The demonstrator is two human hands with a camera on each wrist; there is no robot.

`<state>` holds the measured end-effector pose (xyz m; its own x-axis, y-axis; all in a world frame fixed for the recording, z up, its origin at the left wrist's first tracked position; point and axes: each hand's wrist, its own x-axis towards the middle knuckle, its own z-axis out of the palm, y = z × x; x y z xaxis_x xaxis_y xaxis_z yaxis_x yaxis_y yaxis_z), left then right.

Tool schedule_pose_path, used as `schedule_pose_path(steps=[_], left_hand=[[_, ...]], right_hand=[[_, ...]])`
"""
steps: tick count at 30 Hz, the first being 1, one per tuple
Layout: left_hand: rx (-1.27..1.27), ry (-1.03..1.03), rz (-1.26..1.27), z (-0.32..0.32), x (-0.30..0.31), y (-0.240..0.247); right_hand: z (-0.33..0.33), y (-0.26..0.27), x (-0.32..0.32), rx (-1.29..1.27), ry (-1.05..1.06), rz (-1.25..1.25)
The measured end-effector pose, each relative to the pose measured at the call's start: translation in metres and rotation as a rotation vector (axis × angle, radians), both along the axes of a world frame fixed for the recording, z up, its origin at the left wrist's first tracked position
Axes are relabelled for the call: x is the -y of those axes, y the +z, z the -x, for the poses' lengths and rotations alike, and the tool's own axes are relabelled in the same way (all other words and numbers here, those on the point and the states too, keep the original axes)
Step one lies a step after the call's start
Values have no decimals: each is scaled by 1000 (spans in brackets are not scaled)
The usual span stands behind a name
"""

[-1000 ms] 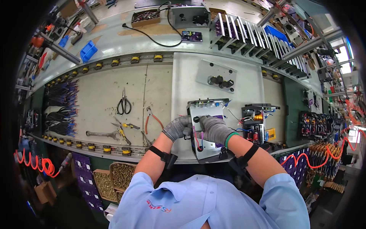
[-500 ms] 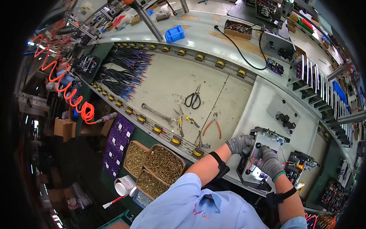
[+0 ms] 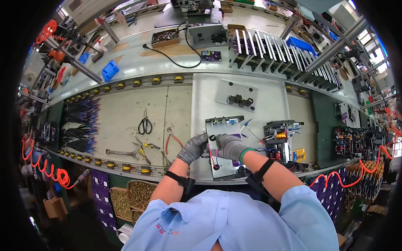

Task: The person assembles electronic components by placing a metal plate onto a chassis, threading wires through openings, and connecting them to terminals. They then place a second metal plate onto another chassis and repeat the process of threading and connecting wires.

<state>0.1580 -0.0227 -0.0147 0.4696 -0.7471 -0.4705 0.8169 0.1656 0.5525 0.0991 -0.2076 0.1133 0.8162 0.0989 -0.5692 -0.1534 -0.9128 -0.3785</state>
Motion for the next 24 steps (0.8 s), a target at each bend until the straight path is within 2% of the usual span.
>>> schedule_pose_path(steps=[2, 3, 4, 5, 6, 8, 9, 10, 12, 13, 14, 16, 17, 18, 20, 21, 23, 24], left_hand=[[112, 131, -230, 2, 0, 6], [108, 136, -231, -2, 1, 7], [-6, 308, -240, -7, 2, 8], [-122, 475, -249, -9, 1, 8], [-130, 473, -256, -10, -10, 10], [-56, 512, 39, -15, -32, 18], [-114, 497, 17, -13, -30, 23], [-117, 499, 21, -11, -29, 17], [33, 257, -174, -8, -25, 8], [31, 231, -298, -5, -19, 11], [30, 226, -296, 0, -19, 15], [256, 216, -379, 8, -18, 18], [250, 193, -380, 9, -21, 19], [251, 192, -383, 9, -21, 23], [287, 141, -523, 10, -21, 32], [286, 136, -526, 9, -21, 31], [461, 40, -589, 4, -21, 27], [454, 34, -587, 1, -20, 26]], right_hand=[[-16, 2, 0, -72, -11, -29], [-26, 2, 1, -130, -77, -34], [-32, 1, 0, -191, -143, -41], [-34, -3, 0, -129, -167, -56], [-33, -12, 2, -138, -168, -60], [-31, -38, 8, -90, -205, -239], [-25, -53, 10, -90, -445, -465], [-17, -55, 15, -91, -443, -460], [-2, -54, 35, -151, -936, -1381], [3, -46, 43, -90, -830, -1269], [12, -41, 43, -87, -835, -1267], [17, 2, 30, -25, -997, -1102], [16, 3, 29, 59, -870, -1086], [12, 0, 27, 59, -872, -1088], [3, -7, 24, 194, -704, -1144], [3, -4, 24, 193, -708, -1146], [5, 3, 26, -29, -547, -1006], [8, -2, 25, -35, -556, -1003]])
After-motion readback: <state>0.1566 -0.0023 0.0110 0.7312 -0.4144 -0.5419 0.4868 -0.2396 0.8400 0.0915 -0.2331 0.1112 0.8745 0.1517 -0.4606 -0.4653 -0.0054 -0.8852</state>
